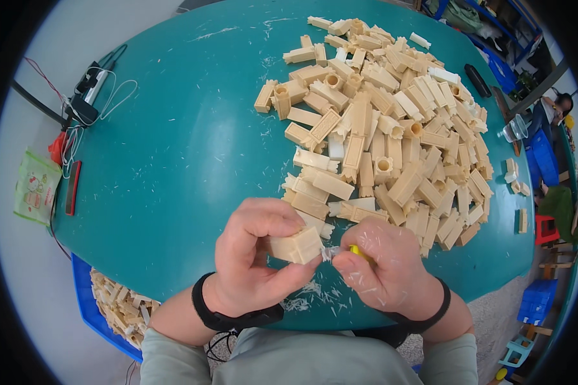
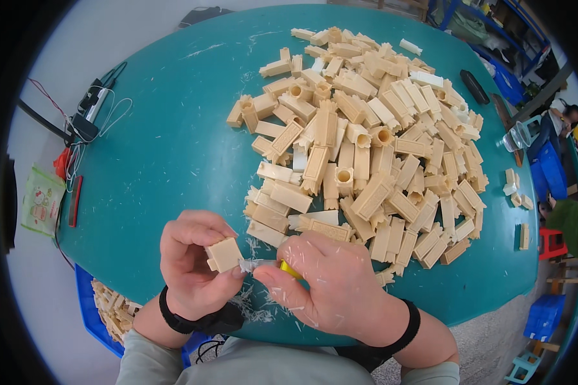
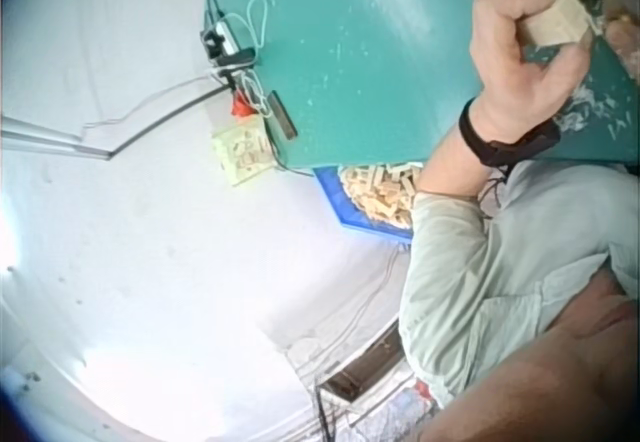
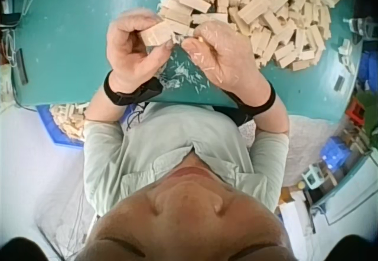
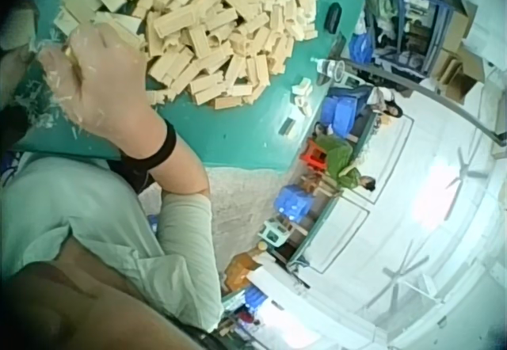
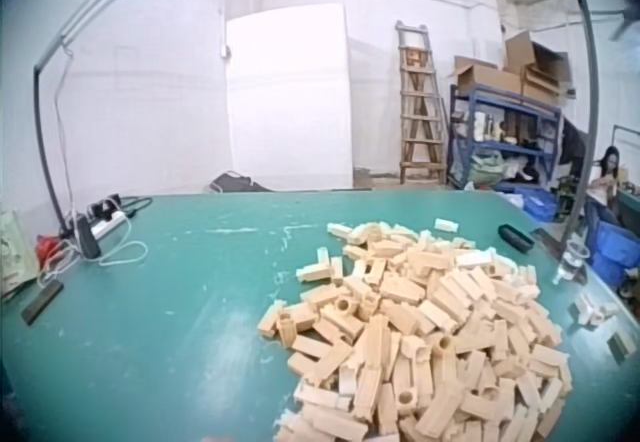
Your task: The person carves small rectangular wooden blocks using a yellow-handled knife, removing shavings and shaping the pieces. They repeatedly pick up blocks from a large pile on a green table, carve them, and place the finished pieces into a blue bin. Two other people are visible in the background, also working with similar wooden blocks.
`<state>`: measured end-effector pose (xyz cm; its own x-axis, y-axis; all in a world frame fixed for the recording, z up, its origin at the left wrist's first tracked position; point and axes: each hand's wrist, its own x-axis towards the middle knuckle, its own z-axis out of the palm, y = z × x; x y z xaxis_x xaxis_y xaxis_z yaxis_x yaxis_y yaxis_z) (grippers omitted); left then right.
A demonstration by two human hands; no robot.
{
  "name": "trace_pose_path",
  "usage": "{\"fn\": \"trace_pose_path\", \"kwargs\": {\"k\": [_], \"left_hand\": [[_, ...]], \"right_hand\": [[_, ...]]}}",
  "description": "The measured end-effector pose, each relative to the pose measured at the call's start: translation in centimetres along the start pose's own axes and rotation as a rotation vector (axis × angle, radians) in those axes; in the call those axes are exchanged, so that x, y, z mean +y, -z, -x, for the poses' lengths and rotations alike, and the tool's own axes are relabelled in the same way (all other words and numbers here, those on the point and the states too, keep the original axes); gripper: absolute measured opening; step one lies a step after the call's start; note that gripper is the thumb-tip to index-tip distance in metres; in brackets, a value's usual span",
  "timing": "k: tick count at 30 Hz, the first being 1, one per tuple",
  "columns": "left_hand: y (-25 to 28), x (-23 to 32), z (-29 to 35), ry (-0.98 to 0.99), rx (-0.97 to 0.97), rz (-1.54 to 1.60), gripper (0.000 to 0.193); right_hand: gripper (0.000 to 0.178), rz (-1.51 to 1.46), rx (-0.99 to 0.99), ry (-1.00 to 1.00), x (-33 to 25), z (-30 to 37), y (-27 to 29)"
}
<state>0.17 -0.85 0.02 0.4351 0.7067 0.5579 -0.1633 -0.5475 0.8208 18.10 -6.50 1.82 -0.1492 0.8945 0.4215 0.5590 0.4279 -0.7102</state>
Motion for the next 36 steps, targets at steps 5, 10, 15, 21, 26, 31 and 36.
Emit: {"fn": "trace_pose_path", "kwargs": {"k": [5, 10, 15, 21, 26, 31, 36], "left_hand": [[0.1, 0.1, 0.1, 0.023, -0.028, 0.011, 0.043], [-0.3, 0.0, 0.2, 0.047, 0.005, 0.033, 0.042], [-0.7, 1.2, -0.1, 0.014, -0.341, 0.067, 0.039], [0.9, 0.5, -0.7, 0.127, -0.231, 0.014, 0.038], [0.6, 0.5, -0.9, 0.135, -0.13, 0.141, 0.045], [0.6, -0.7, 0.3, 0.163, -0.066, 0.269, 0.046], [1.6, 0.0, -1.5, 0.022, -0.309, -0.167, 0.037]], "right_hand": [[0.023, -0.004, 0.008, -0.001, 0.1, 0.0, 0.0], [0.023, 0.031, -0.004, -0.007, 0.2, 0.0, 0.3], [0.023, -0.01, 0.06, -0.167, 1.2, -0.2, 0.1], [0.023, -0.1, -0.028, -0.249, -0.4, -0.6, 1.3], [0.022, -0.103, -0.047, -0.217, -0.5, -0.4, 1.0], [0.022, -0.117, -0.048, -0.16, 0.1, -0.3, 0.6], [0.022, -0.144, -0.06, -0.064, -0.1, -0.3, 0.8]]}}
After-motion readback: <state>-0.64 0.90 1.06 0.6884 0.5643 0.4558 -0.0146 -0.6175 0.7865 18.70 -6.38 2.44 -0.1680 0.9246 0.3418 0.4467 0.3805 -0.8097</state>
